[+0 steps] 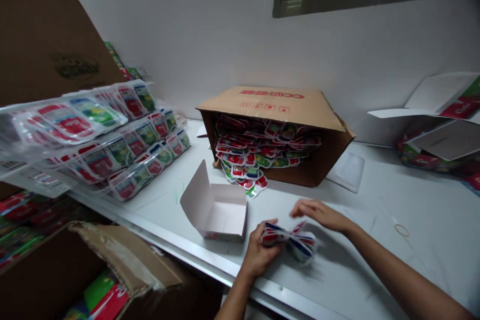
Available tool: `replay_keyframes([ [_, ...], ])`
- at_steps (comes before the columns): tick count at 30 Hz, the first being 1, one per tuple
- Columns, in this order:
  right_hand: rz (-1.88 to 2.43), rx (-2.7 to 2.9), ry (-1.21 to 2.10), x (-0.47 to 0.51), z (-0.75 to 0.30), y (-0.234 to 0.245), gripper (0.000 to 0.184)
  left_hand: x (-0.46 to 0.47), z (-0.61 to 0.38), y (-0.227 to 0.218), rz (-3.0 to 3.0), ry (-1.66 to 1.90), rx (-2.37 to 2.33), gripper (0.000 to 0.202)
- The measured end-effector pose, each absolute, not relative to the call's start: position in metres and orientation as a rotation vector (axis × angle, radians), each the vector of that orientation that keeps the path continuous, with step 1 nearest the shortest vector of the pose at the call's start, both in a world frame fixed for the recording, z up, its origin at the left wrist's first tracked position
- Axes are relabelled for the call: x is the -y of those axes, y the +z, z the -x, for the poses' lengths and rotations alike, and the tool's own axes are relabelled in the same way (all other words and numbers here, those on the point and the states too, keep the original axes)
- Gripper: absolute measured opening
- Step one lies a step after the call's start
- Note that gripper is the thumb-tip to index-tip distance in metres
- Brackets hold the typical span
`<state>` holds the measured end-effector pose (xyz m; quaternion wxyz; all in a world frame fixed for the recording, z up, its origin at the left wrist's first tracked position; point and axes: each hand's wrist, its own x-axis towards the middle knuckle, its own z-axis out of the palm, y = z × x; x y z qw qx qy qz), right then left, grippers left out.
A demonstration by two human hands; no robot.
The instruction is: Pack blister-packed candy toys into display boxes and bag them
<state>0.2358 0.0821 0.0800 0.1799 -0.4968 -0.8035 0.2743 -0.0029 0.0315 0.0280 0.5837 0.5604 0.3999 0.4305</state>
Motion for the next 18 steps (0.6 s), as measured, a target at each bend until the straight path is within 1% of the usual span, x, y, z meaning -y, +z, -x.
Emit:
replay_keyframes([
  [1,1.562,2.246,0.525,-0.102,-0.238,0.086,0.037,-0.032,0.003,0.030,-1.371,1.005,-0.912,0.037],
  [2,1.665,2.189,0.375,-0.124,-0.240,0.093,0.033,-0.033,0.003,0.032,-1.420,1.013,-0.886,0.027],
  [3,1.757,2.124,0.245,-0.147,-0.243,0.100,0.032,-0.032,0.003,0.034,-1.448,1.022,-0.863,0.022],
  [7,2.006,1.935,-0.133,-0.217,-0.257,0.122,0.043,-0.028,0.003,0.037,-1.441,0.942,-0.851,0.021],
  [11,2.123,1.940,-0.275,-0.220,-0.266,0.119,0.039,-0.025,0.004,0.035,-1.396,0.926,-0.916,0.036],
  [12,2.136,1.961,-0.287,-0.211,-0.265,0.114,0.037,-0.025,0.004,0.033,-1.377,0.933,-0.921,0.035],
  [15,2.133,2.025,-0.322,-0.179,-0.260,0.098,0.035,-0.027,0.003,0.028,-1.314,0.957,-0.899,0.018],
  [18,2.088,2.023,-0.381,-0.168,-0.253,0.094,0.039,-0.028,0.001,0.024,-1.271,0.971,-0.880,0.017],
])
